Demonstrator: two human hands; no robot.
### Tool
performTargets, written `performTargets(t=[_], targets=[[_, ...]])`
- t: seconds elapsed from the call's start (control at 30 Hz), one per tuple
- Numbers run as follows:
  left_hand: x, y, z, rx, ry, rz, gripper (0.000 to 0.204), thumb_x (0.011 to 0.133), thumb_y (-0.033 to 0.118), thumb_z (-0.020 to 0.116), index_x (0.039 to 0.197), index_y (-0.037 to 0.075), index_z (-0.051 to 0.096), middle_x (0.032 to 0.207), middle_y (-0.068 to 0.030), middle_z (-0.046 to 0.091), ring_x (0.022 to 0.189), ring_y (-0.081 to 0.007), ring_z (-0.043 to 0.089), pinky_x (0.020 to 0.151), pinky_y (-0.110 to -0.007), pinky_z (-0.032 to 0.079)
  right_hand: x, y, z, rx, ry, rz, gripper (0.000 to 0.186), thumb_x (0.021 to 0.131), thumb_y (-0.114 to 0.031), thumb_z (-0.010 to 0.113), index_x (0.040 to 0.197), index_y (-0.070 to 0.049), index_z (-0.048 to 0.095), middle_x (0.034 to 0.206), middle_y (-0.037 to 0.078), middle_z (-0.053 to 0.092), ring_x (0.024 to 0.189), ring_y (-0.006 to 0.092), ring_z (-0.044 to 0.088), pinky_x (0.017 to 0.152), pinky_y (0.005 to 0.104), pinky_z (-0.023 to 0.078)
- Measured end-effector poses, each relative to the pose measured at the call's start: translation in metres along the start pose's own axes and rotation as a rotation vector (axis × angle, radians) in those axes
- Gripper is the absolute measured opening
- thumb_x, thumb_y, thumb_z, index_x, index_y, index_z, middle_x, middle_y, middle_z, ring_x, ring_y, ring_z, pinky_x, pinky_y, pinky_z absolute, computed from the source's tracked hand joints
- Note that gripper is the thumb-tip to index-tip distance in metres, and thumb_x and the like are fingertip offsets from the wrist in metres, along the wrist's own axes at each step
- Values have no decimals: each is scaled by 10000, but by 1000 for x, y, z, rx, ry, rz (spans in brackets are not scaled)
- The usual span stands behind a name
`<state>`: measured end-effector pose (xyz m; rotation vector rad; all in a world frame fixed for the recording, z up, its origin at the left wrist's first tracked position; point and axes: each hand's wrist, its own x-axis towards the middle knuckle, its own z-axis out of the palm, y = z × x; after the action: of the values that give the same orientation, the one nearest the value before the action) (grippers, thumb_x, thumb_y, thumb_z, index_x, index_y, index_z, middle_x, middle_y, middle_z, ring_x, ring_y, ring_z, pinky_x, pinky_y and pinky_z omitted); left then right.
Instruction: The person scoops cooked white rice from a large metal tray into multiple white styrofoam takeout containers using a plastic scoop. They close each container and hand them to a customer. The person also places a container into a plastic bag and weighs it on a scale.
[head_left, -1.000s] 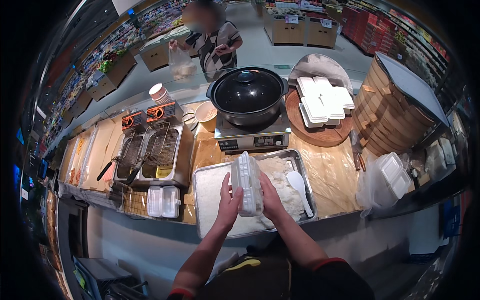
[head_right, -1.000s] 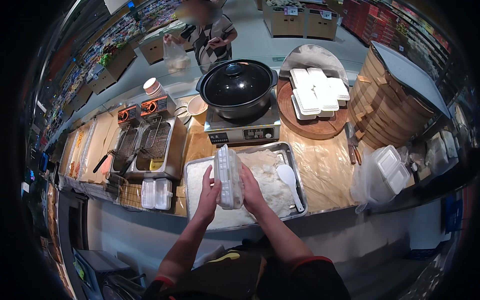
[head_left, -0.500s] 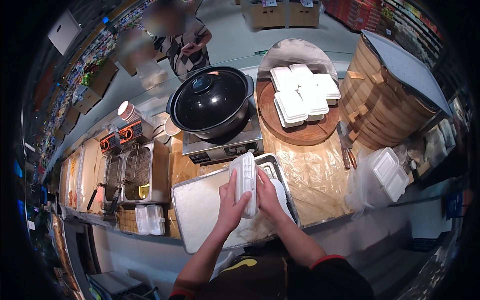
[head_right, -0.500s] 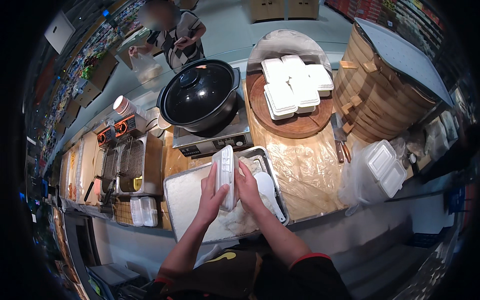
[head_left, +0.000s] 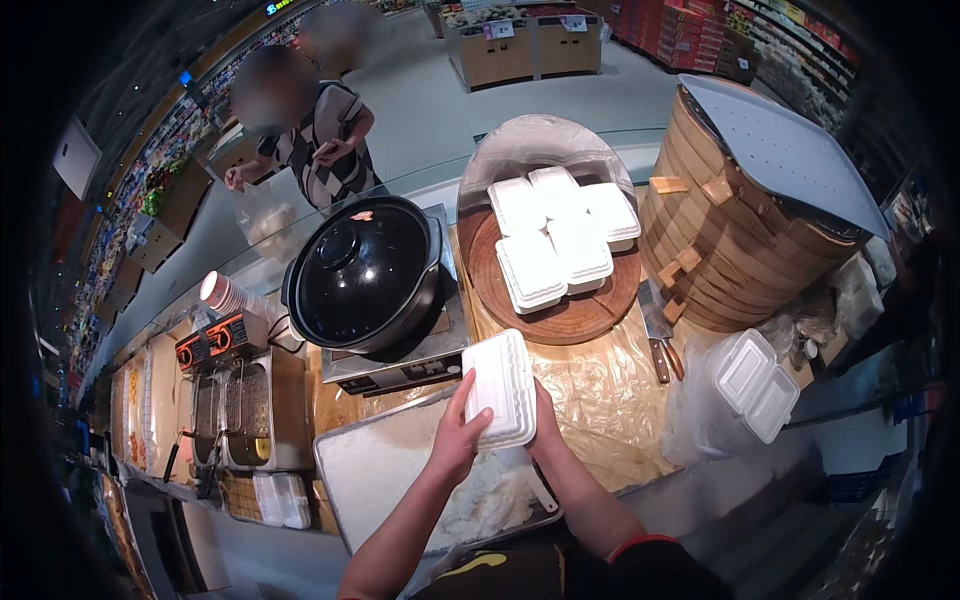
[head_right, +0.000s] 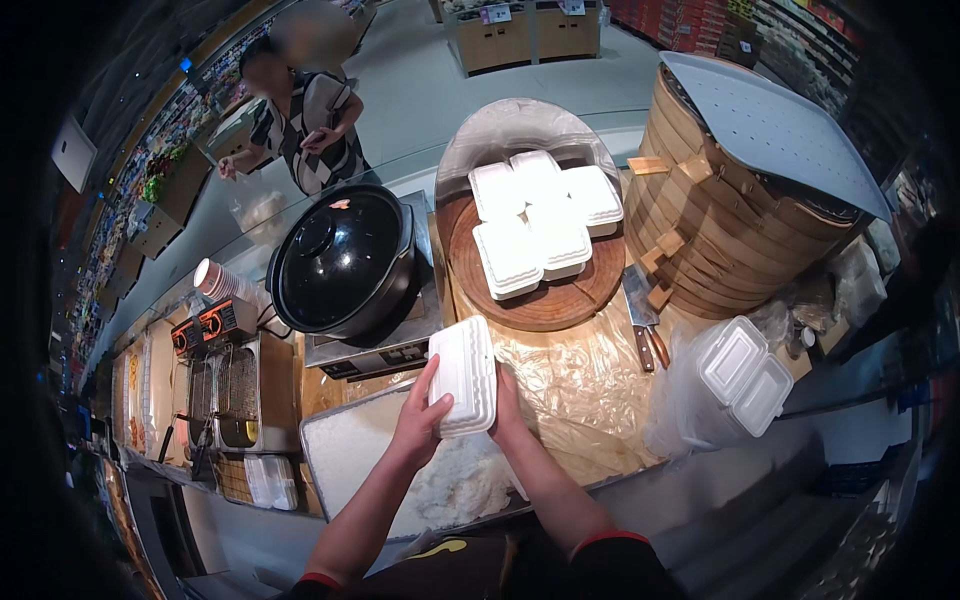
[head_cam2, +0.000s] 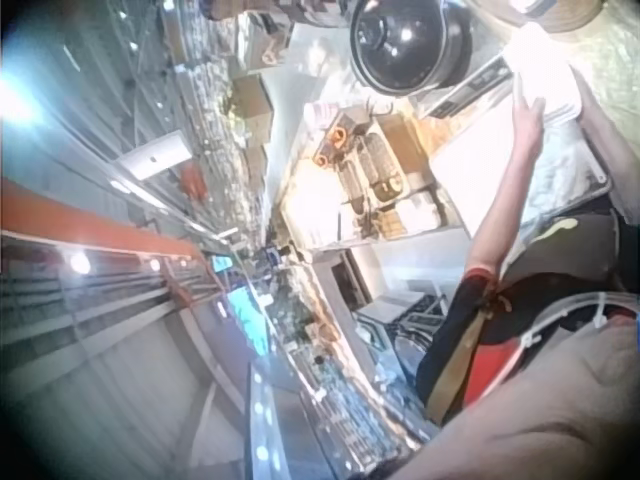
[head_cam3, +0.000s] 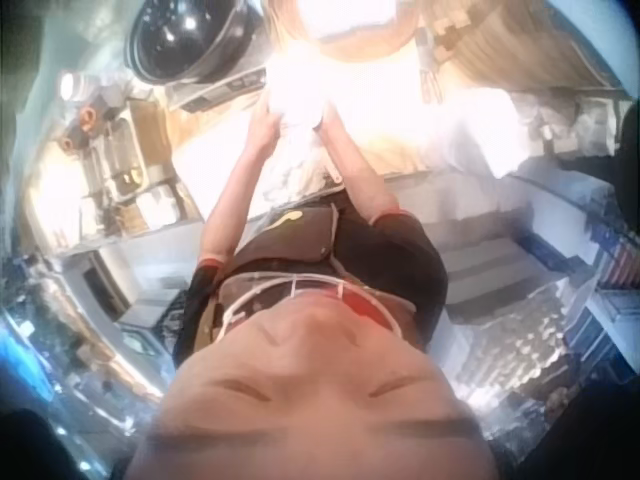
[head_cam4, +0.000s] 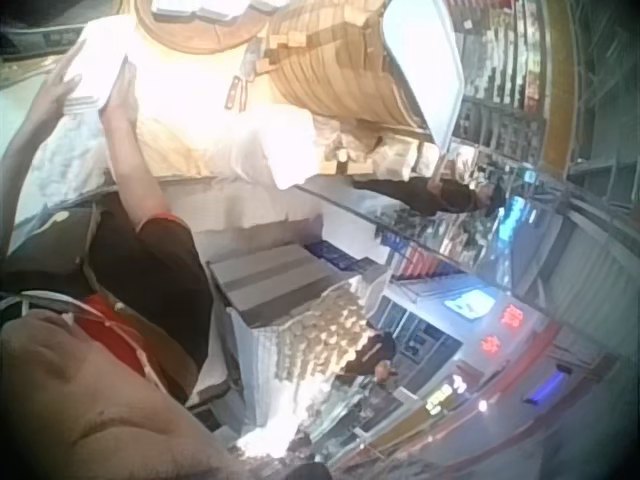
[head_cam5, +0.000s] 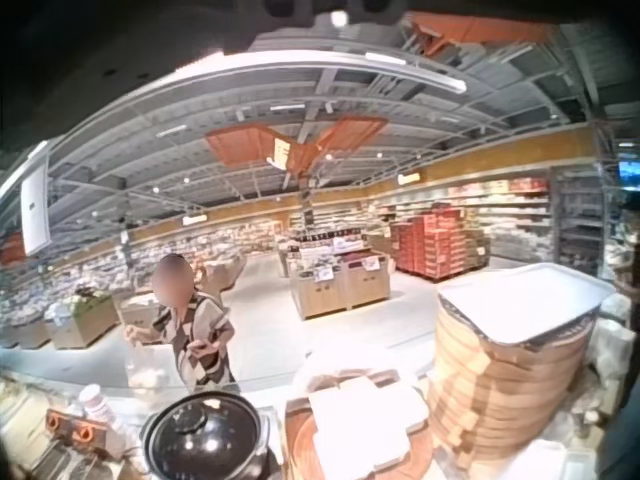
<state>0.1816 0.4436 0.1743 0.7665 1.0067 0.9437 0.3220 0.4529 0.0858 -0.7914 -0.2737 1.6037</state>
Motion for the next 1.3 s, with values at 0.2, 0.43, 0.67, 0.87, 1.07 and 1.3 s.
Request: performTargets(t=[0.2, 0.43, 0.67, 0.87, 1.07, 1.3], targets=[[106, 0, 39, -108, -17, 128, 724, 860, -67, 663, 1499, 85, 358, 1380, -151, 514, 1214, -229, 559, 993, -377, 505, 42, -65, -34, -239, 340, -372, 263, 1026, -249, 539, 1040, -2, 628, 870, 22, 633, 758, 93, 591, 687, 235, 480], [310, 48, 85, -85, 80, 290, 706, 818, -94, 703, 1452, 112, 470, 1375, -136, 519, 1141, -213, 583, 917, -311, 509, -38, -62, -132, -334, 480, -252, 274, 951, -92, 645, 713, -73, 510, 572, -8, 478, 487, 70, 420, 478, 255, 336], [435, 65, 81, 172, 269, 194, 720, 822, -20, 718, 1458, 209, 469, 1403, -124, 528, 1157, -250, 581, 850, -400, 538, -128, -37, -197, -1096, 653, -188, 278, 985, -304, 575, 1088, -64, 670, 854, 74, 608, 797, 153, 536, 742, 350, 456], [455, 66, 67, 346, 301, 118, 677, 847, 163, 737, 1453, 295, 466, 1430, -110, 491, 1153, -300, 552, 832, -469, 515, -137, -8, -213, -569, 643, -191, 174, 976, -184, 585, 1020, -30, 653, 814, 0, 609, 723, 109, 538, 661, 292, 455], [355, 33, 71, 783, 432, 395, 665, 858, 434, 705, 1444, 211, 484, 1408, -252, 436, 1286, -411, 414, 1095, -472, 343, -113, -43, -118, -535, 293, -181, 105, 955, -52, 608, 1003, 41, 603, 937, 175, 718, 816, 166, 684, 740, 264, 537], [-6, 4, 32, 742, 115, 761, 535, 991, 296, 538, 1430, 4, 448, 1472, -192, 439, 1374, -293, 409, 1130, -407, 302, -98, -12, -25, -121, -93, 25, 647, 1066, -465, 301, 1507, 8, 270, 1496, 250, 398, 1377, 309, 418, 1138, 431, 317]])
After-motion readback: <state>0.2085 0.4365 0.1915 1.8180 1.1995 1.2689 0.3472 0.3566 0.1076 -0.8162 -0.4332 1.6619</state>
